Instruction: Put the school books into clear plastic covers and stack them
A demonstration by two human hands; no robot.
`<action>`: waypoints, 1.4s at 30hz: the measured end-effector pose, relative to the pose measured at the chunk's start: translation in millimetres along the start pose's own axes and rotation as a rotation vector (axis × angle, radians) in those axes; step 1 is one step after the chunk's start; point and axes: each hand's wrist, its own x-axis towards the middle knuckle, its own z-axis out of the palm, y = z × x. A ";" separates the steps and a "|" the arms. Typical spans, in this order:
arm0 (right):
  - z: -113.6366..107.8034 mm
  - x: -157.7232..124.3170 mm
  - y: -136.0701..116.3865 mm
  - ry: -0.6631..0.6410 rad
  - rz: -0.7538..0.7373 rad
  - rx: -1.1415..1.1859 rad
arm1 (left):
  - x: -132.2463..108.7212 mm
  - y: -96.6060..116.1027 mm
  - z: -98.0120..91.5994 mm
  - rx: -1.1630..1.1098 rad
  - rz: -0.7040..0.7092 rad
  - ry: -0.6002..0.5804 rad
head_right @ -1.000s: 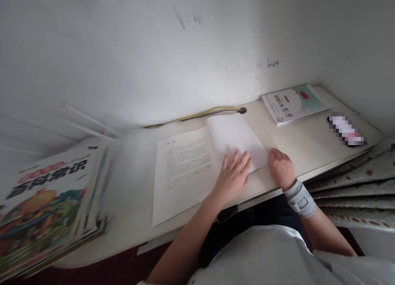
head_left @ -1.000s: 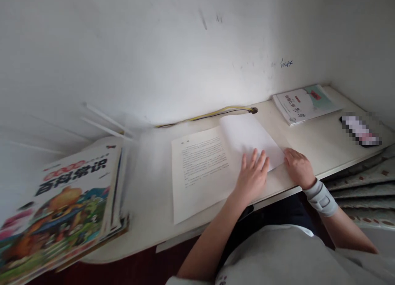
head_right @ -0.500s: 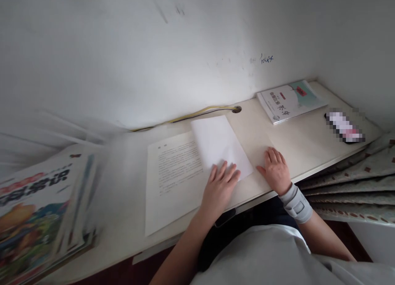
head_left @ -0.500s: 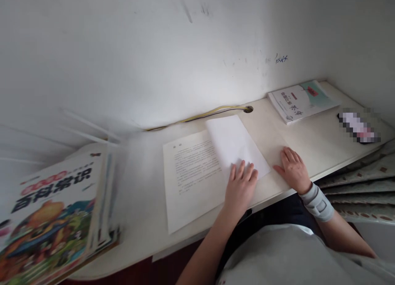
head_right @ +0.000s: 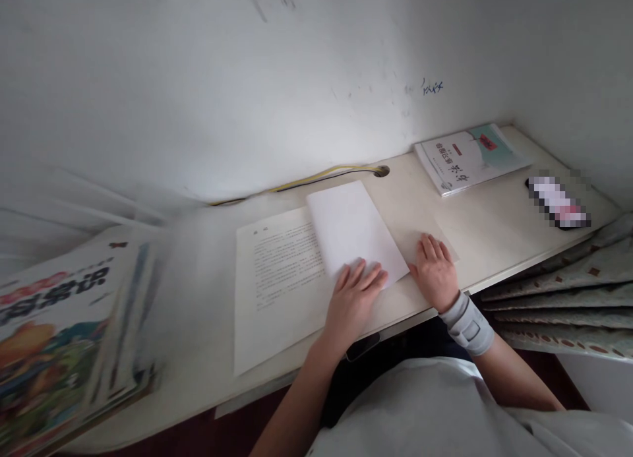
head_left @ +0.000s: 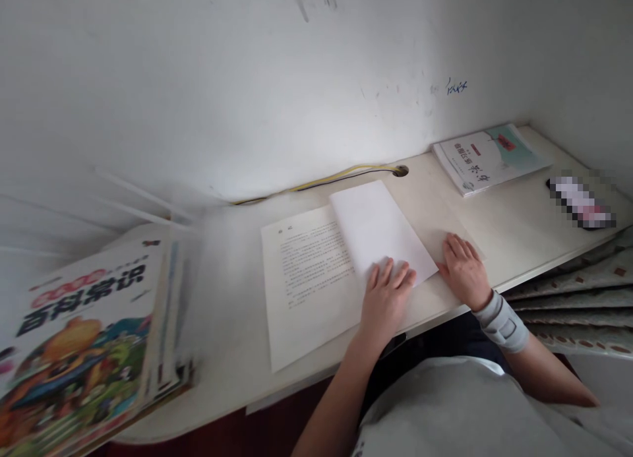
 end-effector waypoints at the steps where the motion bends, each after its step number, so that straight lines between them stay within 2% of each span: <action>1: 1.3 0.5 -1.3 0.002 0.000 0.005 | -0.2 -0.1 0.3 -0.002 0.001 0.000; 10: -0.4 1.9 0.3 0.096 -0.019 0.038 | -2.5 -1.3 3.3 -0.008 -0.011 -0.002; 16: -7.5 8.3 2.1 0.061 0.030 0.064 | -1.7 -1.3 2.9 -0.013 -0.009 -0.014; 19: -9.0 11.4 5.3 0.038 0.072 0.160 | -0.8 -0.5 1.9 -0.019 -0.009 -0.014; 28: -10.0 11.2 20.1 0.197 0.202 0.586 | -1.0 0.3 -0.2 -0.025 -0.015 -0.032; 31: -11.1 10.4 24.4 0.195 0.248 0.700 | 1.8 2.7 -2.3 -0.017 -0.015 -0.024; 35: -9.9 10.1 25.4 0.156 0.269 0.745 | 11.8 12.3 -3.1 0.017 0.030 0.009; 42: -4.8 10.9 24.1 0.152 0.184 0.705 | 15.7 23.5 -5.3 0.031 0.109 0.068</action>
